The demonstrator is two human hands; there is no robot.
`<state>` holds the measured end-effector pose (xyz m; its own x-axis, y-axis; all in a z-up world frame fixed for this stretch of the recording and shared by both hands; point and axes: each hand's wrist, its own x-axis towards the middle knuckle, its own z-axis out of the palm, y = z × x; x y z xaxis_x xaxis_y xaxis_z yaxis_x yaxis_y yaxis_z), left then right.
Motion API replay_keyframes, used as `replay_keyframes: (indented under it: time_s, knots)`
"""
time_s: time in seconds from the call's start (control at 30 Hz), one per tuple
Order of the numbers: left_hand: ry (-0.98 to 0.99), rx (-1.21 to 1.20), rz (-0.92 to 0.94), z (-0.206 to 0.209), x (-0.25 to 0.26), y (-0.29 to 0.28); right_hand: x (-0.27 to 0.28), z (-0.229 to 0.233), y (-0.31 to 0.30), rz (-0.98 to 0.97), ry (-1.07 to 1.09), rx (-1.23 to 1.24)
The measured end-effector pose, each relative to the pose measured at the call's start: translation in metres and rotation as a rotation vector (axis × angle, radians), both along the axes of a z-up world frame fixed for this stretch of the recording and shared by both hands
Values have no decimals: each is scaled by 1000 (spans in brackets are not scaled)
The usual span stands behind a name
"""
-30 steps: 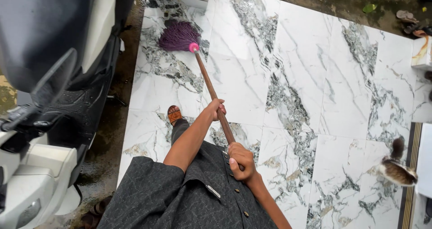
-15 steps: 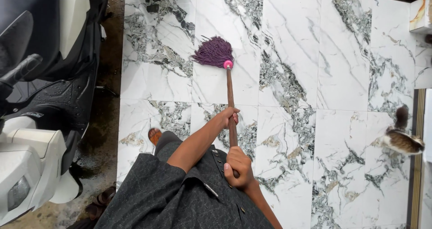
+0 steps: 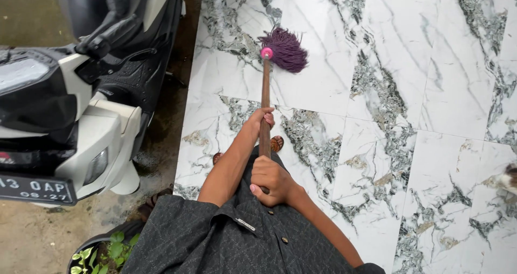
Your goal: Mopping a marble-tiled floor in an entryway area.
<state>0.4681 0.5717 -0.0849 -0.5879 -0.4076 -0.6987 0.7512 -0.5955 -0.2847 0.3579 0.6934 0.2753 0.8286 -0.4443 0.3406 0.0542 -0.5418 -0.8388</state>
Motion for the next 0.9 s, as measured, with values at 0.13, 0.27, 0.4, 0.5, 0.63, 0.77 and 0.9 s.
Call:
replay_keyframes:
  time_s: [0.13, 0.27, 0.4, 0.5, 0.63, 0.77, 0.9]
  knots:
    - [-35, -8, 68, -6, 74, 32, 50, -9, 21, 17, -34, 20]
    - [-121, -4, 162, -2, 135, 80, 87, -14, 53, 36, -90, 108]
    - [-198, 27, 235, 5, 166, 118, 105, -17, 80, 53, -120, 122]
    - [-192, 41, 291, 8, 173, 143, 105, -18, 98, 40, -113, 165]
    - [-123, 47, 375, 1, 157, 169, 92, -15, 116, 89, -94, 170]
    - [-119, 67, 393, 6, 111, 181, 50, -16, 137, 66, -97, 161]
    - [-149, 63, 287, 13, 41, 192, -9, -15, 166, -57, -126, 132]
